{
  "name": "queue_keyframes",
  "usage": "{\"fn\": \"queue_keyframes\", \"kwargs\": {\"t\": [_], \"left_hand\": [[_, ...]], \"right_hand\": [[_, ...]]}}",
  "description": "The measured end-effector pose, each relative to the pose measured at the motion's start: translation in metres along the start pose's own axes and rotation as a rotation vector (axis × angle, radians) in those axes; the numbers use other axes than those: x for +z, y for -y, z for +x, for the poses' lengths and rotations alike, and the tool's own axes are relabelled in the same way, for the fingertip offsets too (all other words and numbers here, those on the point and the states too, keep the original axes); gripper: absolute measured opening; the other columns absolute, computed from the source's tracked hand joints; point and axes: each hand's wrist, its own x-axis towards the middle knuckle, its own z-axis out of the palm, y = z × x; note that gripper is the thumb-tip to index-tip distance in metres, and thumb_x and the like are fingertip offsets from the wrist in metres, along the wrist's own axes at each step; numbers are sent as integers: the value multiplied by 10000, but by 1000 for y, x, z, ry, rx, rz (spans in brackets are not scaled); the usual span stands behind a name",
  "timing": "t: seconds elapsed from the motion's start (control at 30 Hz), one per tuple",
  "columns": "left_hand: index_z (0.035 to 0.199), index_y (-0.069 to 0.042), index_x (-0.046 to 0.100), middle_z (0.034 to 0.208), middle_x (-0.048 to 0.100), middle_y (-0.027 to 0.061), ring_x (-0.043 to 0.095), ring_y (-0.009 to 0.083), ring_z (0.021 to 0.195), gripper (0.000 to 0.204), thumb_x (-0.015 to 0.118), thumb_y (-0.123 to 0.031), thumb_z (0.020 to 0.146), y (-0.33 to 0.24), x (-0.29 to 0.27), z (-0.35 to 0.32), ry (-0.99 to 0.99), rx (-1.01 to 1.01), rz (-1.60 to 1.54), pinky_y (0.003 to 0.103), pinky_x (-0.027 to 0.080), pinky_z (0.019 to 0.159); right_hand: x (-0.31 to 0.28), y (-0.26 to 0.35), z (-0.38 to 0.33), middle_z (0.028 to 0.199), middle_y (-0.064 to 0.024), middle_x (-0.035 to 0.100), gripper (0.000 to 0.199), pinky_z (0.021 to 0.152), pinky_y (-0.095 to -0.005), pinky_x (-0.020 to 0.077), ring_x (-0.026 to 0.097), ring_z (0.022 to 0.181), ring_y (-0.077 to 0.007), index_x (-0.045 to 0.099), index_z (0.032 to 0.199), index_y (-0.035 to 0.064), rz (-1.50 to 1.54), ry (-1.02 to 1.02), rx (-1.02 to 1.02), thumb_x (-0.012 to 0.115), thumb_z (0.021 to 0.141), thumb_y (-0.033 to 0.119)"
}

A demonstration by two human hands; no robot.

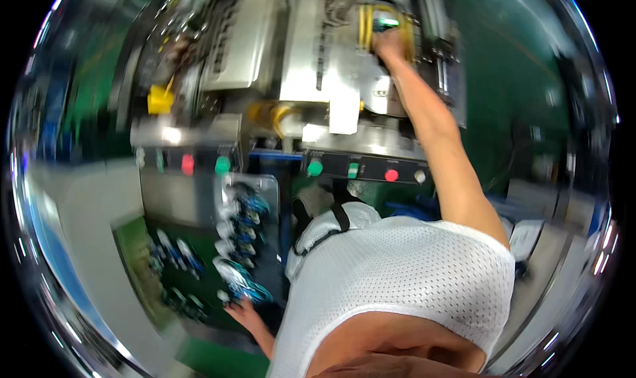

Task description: The person repeatedly picks up pairs of sneakers from a metal tray, places them into a machine to process the soles, and then moves them to a conveyor belt. The person handles the shoes one pair at a time in a continuous loop.

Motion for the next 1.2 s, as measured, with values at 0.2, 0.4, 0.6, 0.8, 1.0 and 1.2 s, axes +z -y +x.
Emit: {"fn": "queue_keyframes", "kwargs": {"t": [0.2,0.4,0.6,0.8,1.0,1.2], "left_hand": [[1346,78,331,1319,433,241,430,314,1249,667,703,12,796,149,-29,67,-489,113,206,410,336,1068],[1306,16,341,1244,450,189,464,292,1195,658,678,53,743,239,47,53,-600,16,-28,393,339,1052],[1362,79,304,1312,408,239,470,356,1193,749,737,-154,797,207,32,60,-384,-103,170,422,362,1031],[1356,69,365,1334,434,263,434,395,1245,708,719,-264,841,154,-83,164,-220,260,236,448,344,1060],[1225,-5,464,1215,548,244,552,428,1118,599,711,-373,821,166,-91,379,46,77,651,492,468,934],[1108,-16,587,1092,657,213,641,370,1029,454,750,-267,765,197,-67,428,305,80,888,469,531,849]], "right_hand": [[-30,-99,92,1269,-198,602,647,940,-379,448,593,1142,-266,555,1250,-90,-97,103,32,710,826,373],[-34,125,-214,1462,-281,372,640,1118,-395,303,380,1362,-365,334,1415,-98,138,-31,-631,600,926,218],[77,87,-382,1527,-346,133,973,1173,-505,152,146,1432,-474,148,1442,-164,-531,286,-906,744,779,224],[68,107,-381,1537,-318,142,1008,1143,-580,158,110,1436,-488,117,1481,-89,-553,436,-709,757,754,193],[42,96,-434,1509,-332,199,858,1162,-506,205,173,1410,-506,190,1465,-76,-365,420,-791,709,807,106],[27,82,-485,1468,-301,334,750,1121,-467,306,351,1350,-449,298,1426,-65,-365,592,-588,694,845,197]]}}
